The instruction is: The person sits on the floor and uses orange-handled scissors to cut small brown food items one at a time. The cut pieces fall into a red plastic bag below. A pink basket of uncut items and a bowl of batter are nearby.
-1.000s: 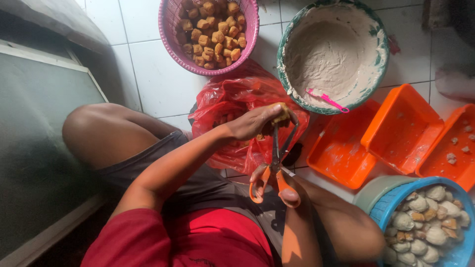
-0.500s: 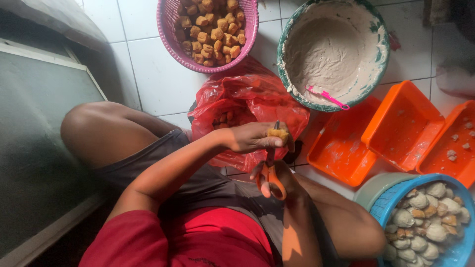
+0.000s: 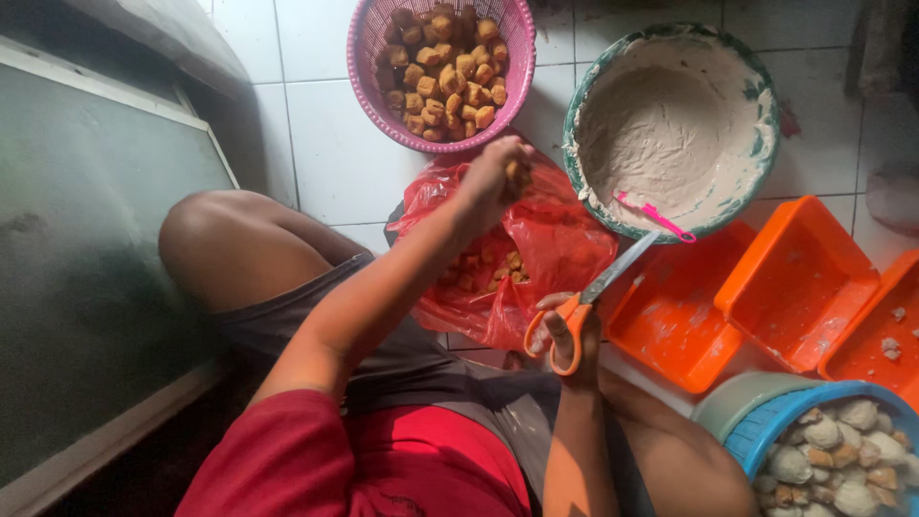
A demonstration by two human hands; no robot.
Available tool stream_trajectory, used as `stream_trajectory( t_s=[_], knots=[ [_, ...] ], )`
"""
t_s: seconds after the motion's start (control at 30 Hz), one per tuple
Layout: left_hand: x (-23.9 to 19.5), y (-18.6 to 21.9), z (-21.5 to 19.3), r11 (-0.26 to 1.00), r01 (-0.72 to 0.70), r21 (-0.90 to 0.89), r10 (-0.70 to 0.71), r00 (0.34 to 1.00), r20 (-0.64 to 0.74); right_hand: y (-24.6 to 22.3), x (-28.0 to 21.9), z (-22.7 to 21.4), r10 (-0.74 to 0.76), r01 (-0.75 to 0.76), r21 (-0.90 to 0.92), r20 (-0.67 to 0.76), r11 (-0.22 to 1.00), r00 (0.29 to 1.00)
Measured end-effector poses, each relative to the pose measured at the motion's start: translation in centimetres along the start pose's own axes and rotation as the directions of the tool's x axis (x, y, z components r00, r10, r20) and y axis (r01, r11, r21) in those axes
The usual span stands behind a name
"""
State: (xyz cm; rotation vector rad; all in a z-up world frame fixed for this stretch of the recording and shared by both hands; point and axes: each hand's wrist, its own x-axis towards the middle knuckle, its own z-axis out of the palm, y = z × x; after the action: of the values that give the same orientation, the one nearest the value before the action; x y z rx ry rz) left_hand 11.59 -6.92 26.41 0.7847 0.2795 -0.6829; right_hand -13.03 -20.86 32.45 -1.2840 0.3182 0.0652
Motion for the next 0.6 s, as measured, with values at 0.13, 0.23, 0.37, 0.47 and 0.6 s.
stream_trajectory(
  t_s=[0.13, 0.23, 0.37, 0.47, 0.6],
  knots=[
    [-6.3, -7.4, 4.9, 0.975, 0.049, 0.218, -0.059, 0.997, 0.04, -1.5, 1.5, 0.8, -0.051, 0.014, -0.156, -0.233, 0.988, 0.971],
    [-9.8, -9.8, 6.6, 0.957, -0.238, 0.164, 0.175, 0.929, 0.326, -2.3, 1.9, 0.7, -0.066, 0.021, -0.149, -0.302, 0.989, 0.951],
    [-11.0, -8.2, 6.4, 0.917, -0.264, 0.3, 0.111, 0.889, 0.444, -3.2, 1.8, 0.5, 0.01, -0.038, -0.071, -0.361, 0.997, 0.933],
    [-11.6, -6.7, 6.1, 0.899, -0.265, 0.349, 0.063, 0.867, 0.494, -3.3, 1.8, 0.5, -0.057, 0.054, -0.02, -0.302, 0.998, 0.952],
    [-12.8, -5.8, 6.6, 0.819, -0.371, 0.439, 0.221, 0.908, 0.356, -2.8, 2.1, 0.3, -0.167, 0.136, -0.119, -0.306, 0.984, 0.937]
  ],
)
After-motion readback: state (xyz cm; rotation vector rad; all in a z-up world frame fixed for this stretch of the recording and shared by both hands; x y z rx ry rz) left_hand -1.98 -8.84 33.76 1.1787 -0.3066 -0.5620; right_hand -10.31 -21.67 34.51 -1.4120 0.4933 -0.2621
